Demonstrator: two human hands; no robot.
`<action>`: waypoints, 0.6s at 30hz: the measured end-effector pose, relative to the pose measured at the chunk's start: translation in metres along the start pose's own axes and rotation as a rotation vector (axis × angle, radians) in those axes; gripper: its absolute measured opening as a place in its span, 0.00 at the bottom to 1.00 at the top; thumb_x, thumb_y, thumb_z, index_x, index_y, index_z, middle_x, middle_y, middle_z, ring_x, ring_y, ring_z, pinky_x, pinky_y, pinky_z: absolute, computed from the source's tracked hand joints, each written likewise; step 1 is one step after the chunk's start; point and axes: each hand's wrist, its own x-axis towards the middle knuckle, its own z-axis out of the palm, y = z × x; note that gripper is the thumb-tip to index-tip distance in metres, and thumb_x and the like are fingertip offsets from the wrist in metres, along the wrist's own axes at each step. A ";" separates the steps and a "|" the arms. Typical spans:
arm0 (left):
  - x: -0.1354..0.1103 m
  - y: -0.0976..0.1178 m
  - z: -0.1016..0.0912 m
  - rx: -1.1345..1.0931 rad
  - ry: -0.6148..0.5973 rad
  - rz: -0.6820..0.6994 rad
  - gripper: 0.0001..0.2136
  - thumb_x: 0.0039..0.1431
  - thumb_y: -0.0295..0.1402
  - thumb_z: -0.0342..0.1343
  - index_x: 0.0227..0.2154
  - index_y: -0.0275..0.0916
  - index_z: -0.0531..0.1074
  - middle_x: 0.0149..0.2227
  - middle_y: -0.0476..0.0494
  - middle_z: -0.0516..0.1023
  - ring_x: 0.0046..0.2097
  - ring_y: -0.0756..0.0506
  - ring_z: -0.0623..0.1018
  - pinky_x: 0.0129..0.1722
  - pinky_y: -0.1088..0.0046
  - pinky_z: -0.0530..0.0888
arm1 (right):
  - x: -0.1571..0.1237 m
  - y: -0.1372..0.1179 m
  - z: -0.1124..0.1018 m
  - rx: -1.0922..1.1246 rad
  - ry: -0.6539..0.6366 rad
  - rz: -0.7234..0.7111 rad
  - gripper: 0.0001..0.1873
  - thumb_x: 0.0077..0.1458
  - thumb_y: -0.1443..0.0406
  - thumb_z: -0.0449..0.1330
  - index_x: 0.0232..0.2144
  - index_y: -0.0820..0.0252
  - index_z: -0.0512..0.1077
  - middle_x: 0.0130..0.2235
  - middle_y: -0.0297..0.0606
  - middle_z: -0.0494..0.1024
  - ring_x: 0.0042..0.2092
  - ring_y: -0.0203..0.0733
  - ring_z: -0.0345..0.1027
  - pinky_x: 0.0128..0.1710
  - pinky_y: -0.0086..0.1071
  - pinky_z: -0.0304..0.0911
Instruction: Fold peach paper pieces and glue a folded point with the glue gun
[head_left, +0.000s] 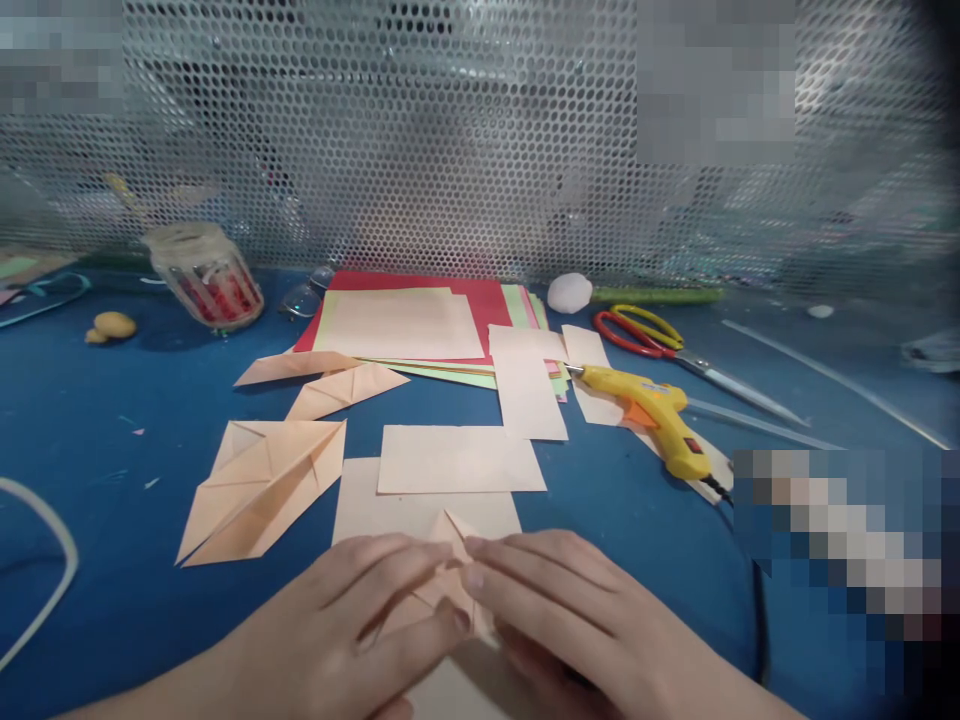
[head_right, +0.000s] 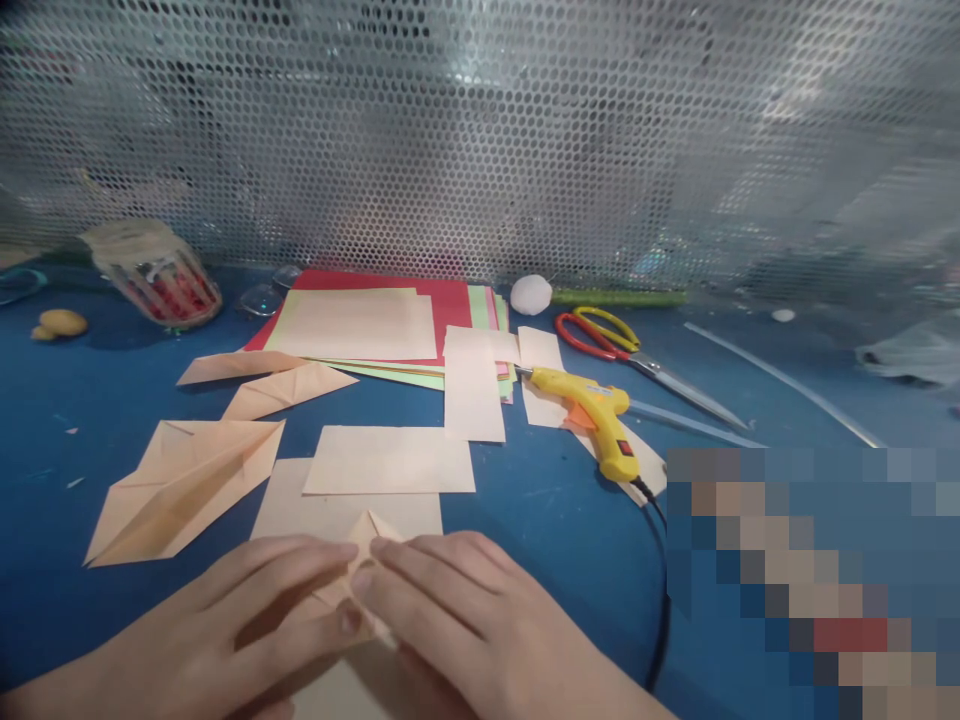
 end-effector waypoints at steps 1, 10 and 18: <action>0.000 0.000 0.000 -0.030 0.020 -0.030 0.22 0.70 0.24 0.40 0.62 0.41 0.65 0.61 0.42 0.70 0.63 0.46 0.65 0.64 0.72 0.59 | -0.002 0.000 0.002 -0.019 0.034 0.024 0.16 0.69 0.67 0.54 0.57 0.62 0.69 0.55 0.43 0.79 0.56 0.37 0.72 0.56 0.28 0.65; -0.007 -0.002 0.009 -0.279 0.140 -0.042 0.14 0.75 0.25 0.43 0.55 0.37 0.69 0.50 0.46 0.77 0.51 0.47 0.70 0.57 0.76 0.66 | -0.003 0.001 0.003 -0.188 0.069 0.086 0.22 0.71 0.52 0.48 0.55 0.61 0.63 0.48 0.48 0.80 0.50 0.42 0.76 0.47 0.30 0.72; -0.014 -0.011 0.014 -0.382 0.345 -0.175 0.14 0.75 0.28 0.46 0.57 0.47 0.71 0.33 0.53 0.78 0.36 0.53 0.76 0.37 0.84 0.73 | -0.004 -0.004 -0.002 -0.130 0.267 0.072 0.12 0.72 0.59 0.50 0.50 0.61 0.64 0.39 0.42 0.78 0.42 0.36 0.77 0.43 0.24 0.70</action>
